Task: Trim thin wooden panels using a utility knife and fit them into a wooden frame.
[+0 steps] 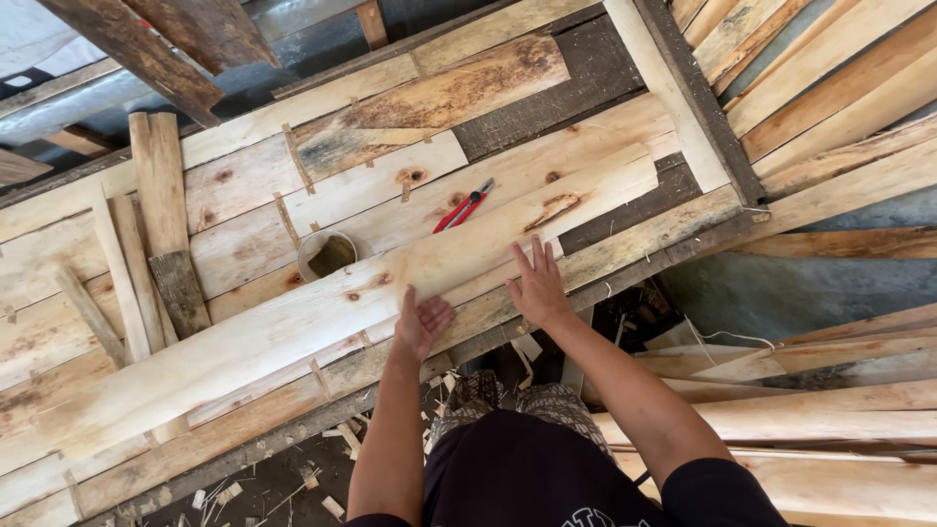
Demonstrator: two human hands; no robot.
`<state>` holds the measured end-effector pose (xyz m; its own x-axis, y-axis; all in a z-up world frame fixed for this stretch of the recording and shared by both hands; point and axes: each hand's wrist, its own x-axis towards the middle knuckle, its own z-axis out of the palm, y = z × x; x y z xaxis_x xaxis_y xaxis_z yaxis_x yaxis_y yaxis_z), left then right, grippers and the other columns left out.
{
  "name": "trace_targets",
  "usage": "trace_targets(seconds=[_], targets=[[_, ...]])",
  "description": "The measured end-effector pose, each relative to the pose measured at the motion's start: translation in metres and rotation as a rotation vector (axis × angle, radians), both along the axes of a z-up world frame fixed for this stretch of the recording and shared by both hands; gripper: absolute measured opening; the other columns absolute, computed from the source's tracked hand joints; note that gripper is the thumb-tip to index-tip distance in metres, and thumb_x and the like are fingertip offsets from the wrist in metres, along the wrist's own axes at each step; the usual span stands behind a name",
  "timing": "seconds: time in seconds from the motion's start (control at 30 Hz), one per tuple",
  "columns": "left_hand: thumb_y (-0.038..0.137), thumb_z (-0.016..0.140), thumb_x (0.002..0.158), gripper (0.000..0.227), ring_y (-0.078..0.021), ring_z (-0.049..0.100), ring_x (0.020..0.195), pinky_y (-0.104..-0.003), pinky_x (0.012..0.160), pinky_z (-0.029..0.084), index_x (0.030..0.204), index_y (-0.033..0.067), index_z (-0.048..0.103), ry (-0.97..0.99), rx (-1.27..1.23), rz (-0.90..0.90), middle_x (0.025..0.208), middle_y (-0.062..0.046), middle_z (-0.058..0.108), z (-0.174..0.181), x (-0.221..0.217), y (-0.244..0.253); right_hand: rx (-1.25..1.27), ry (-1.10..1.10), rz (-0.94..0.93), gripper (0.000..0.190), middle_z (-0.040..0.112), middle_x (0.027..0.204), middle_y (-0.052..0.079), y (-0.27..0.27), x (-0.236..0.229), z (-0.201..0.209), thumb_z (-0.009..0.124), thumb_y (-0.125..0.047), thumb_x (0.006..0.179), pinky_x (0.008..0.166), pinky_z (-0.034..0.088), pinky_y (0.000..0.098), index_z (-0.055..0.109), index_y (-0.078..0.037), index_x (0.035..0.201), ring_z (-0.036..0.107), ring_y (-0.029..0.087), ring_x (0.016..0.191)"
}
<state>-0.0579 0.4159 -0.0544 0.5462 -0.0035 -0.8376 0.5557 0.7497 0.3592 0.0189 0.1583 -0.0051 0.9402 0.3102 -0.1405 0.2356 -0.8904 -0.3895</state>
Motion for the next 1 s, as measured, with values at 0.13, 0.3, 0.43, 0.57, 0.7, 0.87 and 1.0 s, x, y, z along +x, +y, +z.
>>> trace_targets(seconds=[0.13,0.3,0.43,0.57,0.7,0.87,1.0], targets=[[0.064,0.052,0.099,0.071,-0.0238,0.072,0.081,-0.036,0.073,0.059,0.105,-0.0032,0.075,0.019,0.275,-0.361,0.096,-0.017,0.077,-0.005,-0.007,-0.006,0.013,0.024,0.002,0.08,0.014,0.167,0.027,0.0,0.001,-0.001,0.067,-0.033,0.093,0.122,0.022,0.0554,0.03,-0.014,0.161,0.014,0.051,0.153],[0.049,0.064,0.104,0.047,-0.0268,0.071,0.079,-0.041,0.073,0.054,0.093,0.0047,0.073,-0.049,1.267,-0.598,0.088,-0.012,0.076,0.044,0.004,-0.011,-0.009,0.032,0.012,0.077,0.014,0.167,0.026,0.001,0.005,-0.004,0.065,-0.034,0.094,0.123,0.021,0.0545,0.031,-0.015,0.16,0.013,0.049,0.154],[0.041,0.073,0.095,0.031,-0.0273,0.062,0.114,-0.047,0.097,0.047,0.095,0.0095,0.073,-0.202,1.664,-0.522,0.11,-0.008,0.07,0.062,0.012,0.004,-0.032,0.077,0.028,0.073,0.013,0.168,0.024,0.003,0.014,0.001,0.061,-0.035,0.097,0.122,0.02,0.0549,0.03,-0.015,0.16,0.01,0.048,0.154],[0.042,0.067,0.093,0.044,-0.0328,0.046,0.134,-0.055,0.109,0.032,0.125,0.0119,0.067,-0.386,1.957,-0.458,0.137,-0.011,0.059,0.034,0.028,0.028,-0.03,0.076,0.013,0.071,0.015,0.168,0.023,0.008,0.016,0.002,0.06,-0.035,0.097,0.123,0.019,0.0548,0.033,-0.015,0.16,0.009,0.047,0.155],[0.05,0.061,0.097,0.057,-0.035,0.043,0.136,-0.059,0.105,0.028,0.136,0.0083,0.059,-0.281,2.037,-0.63,0.139,-0.017,0.058,0.019,0.051,0.049,-0.025,-0.02,0.019,0.07,0.022,0.166,0.023,0.011,0.02,-0.001,0.062,-0.032,0.094,0.124,0.021,0.0556,0.039,-0.014,0.158,0.015,0.047,0.154],[0.052,0.058,0.1,0.05,-0.0335,0.045,0.13,-0.058,0.112,0.026,0.126,0.0106,0.067,-0.138,1.88,-0.863,0.126,-0.012,0.063,0.06,0.067,0.056,0.002,-0.02,0.006,0.068,0.025,0.165,0.023,0.018,0.024,0.005,0.062,-0.032,0.094,0.122,0.021,0.0577,0.041,-0.014,0.156,0.017,0.047,0.153],[0.055,0.06,0.097,0.047,-0.0314,0.051,0.12,-0.053,0.108,0.031,0.108,0.0115,0.074,-0.146,1.904,-0.871,0.117,-0.01,0.066,0.067,0.067,0.055,0.004,-0.011,0.009,0.064,0.028,0.164,0.02,0.02,0.033,0.009,0.061,-0.033,0.096,0.122,0.018,0.0589,0.043,-0.013,0.154,0.017,0.045,0.154]])
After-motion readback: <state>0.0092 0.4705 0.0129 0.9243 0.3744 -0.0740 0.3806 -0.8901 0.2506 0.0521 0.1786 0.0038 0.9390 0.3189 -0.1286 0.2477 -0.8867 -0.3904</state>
